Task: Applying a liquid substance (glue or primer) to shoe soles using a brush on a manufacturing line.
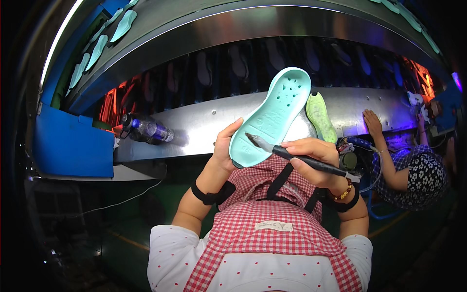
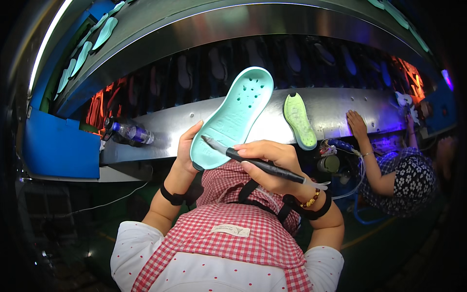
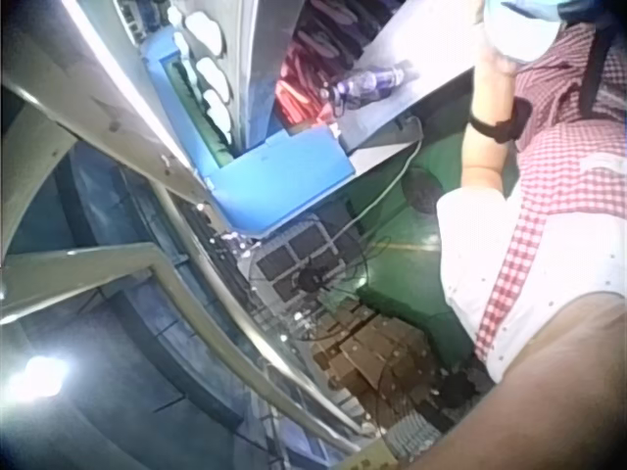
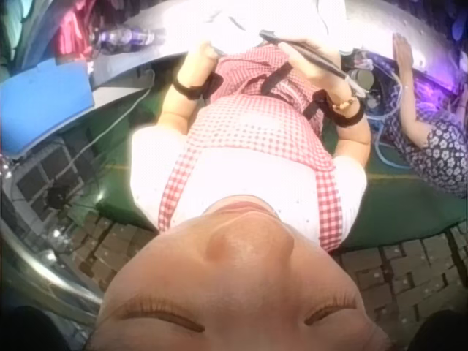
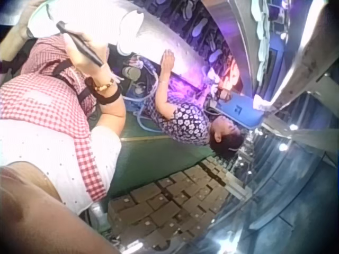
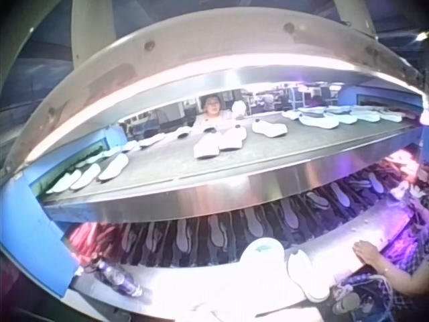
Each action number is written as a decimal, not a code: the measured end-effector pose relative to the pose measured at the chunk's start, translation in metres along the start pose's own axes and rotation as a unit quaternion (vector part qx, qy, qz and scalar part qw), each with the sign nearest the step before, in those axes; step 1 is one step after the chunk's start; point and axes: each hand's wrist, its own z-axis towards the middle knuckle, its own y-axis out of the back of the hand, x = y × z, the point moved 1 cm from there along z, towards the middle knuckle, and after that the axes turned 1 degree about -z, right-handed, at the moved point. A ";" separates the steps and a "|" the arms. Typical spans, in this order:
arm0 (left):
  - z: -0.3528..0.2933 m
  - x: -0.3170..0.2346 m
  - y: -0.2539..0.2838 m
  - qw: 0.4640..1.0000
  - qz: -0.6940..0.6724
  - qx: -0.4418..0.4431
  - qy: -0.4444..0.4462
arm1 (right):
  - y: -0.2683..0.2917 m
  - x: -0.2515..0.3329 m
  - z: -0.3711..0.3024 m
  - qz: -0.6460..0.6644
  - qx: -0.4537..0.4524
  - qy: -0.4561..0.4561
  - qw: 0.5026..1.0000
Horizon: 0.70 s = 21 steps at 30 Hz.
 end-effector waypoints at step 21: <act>0.004 0.004 -0.002 0.999 -0.010 -0.023 0.045 | 0.006 -0.011 0.011 -0.134 0.127 0.087 0.979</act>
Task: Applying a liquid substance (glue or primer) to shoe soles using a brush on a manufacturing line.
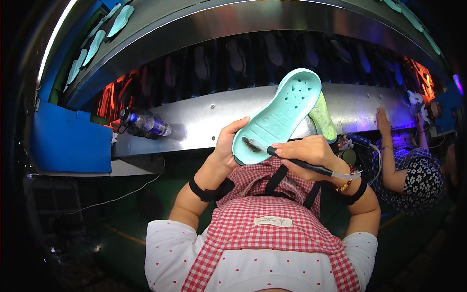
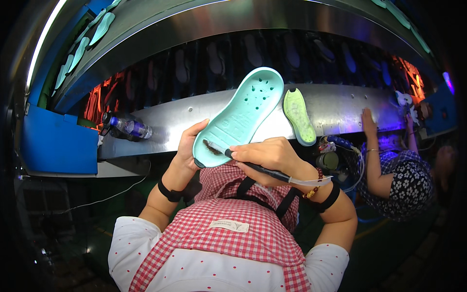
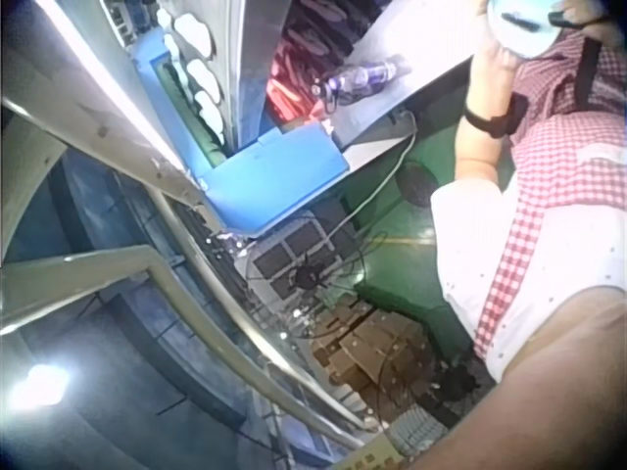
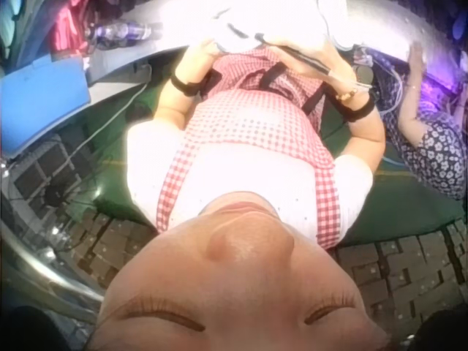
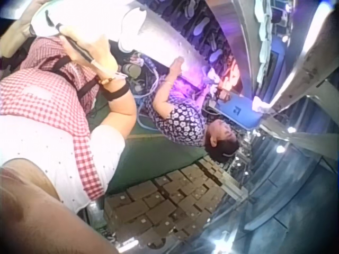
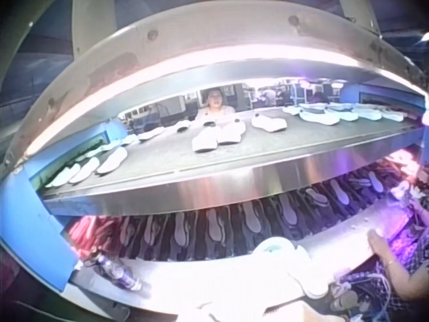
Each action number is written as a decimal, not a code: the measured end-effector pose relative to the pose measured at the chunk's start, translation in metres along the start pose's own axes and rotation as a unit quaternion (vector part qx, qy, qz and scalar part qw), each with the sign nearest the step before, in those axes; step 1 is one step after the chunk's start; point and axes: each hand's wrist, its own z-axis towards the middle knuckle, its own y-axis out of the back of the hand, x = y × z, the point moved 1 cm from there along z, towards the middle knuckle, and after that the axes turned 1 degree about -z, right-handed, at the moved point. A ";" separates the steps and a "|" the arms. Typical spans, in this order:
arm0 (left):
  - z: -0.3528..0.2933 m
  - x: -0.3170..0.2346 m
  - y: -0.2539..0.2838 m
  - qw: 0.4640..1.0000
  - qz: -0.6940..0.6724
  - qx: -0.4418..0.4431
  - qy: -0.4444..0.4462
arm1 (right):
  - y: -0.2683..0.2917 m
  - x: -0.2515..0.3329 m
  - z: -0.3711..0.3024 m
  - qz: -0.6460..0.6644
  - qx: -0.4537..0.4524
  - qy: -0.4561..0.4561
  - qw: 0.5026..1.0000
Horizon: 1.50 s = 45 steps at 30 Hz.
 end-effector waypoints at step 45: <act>0.010 -0.035 0.001 0.970 0.195 -0.021 -0.145 | 0.003 -0.036 -0.011 0.342 -0.218 -0.205 0.891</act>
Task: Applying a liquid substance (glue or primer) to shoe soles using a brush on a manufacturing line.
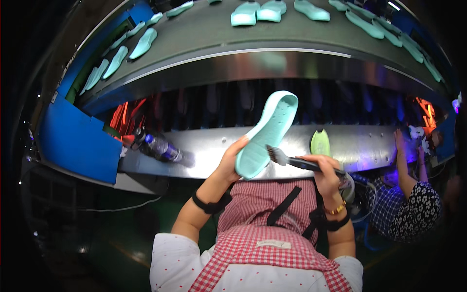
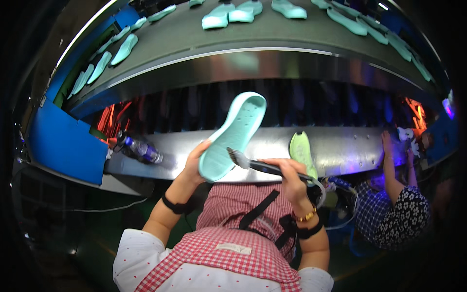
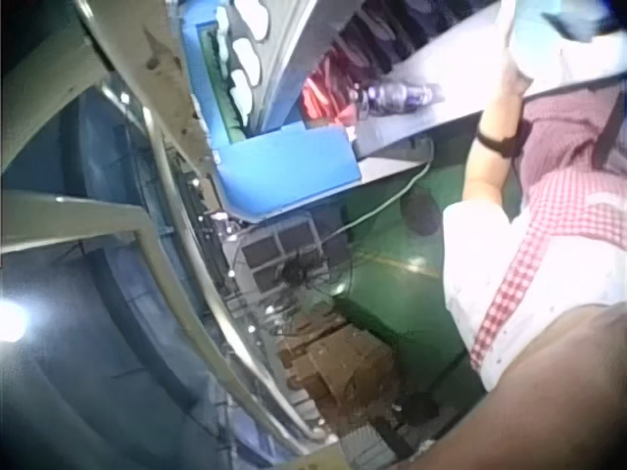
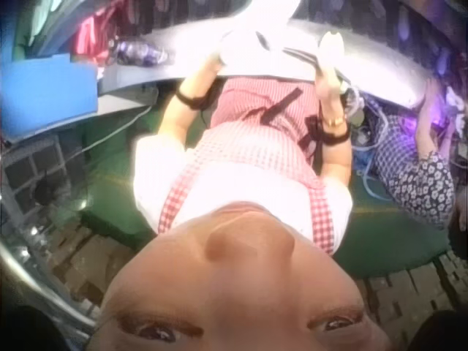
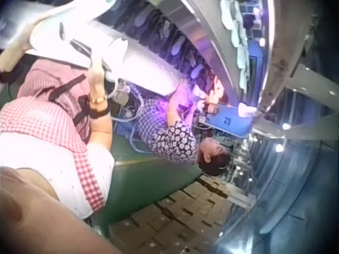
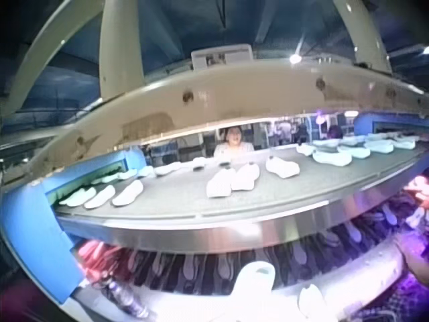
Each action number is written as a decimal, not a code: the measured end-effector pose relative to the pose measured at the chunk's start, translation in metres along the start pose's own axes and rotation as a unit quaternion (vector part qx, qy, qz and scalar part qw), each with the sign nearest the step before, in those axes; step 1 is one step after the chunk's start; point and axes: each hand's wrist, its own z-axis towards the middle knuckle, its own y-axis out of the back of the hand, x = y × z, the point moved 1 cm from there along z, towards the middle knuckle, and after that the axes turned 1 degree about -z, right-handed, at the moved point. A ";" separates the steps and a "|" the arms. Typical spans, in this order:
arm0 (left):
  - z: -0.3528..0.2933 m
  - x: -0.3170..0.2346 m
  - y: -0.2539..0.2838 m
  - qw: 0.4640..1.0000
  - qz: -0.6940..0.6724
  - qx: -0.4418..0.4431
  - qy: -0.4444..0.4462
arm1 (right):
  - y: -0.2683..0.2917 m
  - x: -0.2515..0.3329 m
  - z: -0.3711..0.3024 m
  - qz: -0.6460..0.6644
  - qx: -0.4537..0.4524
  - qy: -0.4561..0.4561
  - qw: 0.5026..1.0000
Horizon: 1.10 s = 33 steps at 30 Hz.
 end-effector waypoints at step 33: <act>0.259 -0.298 -0.010 0.363 0.873 -0.090 -0.312 | 0.076 -0.070 -0.050 0.231 -0.258 -0.099 0.933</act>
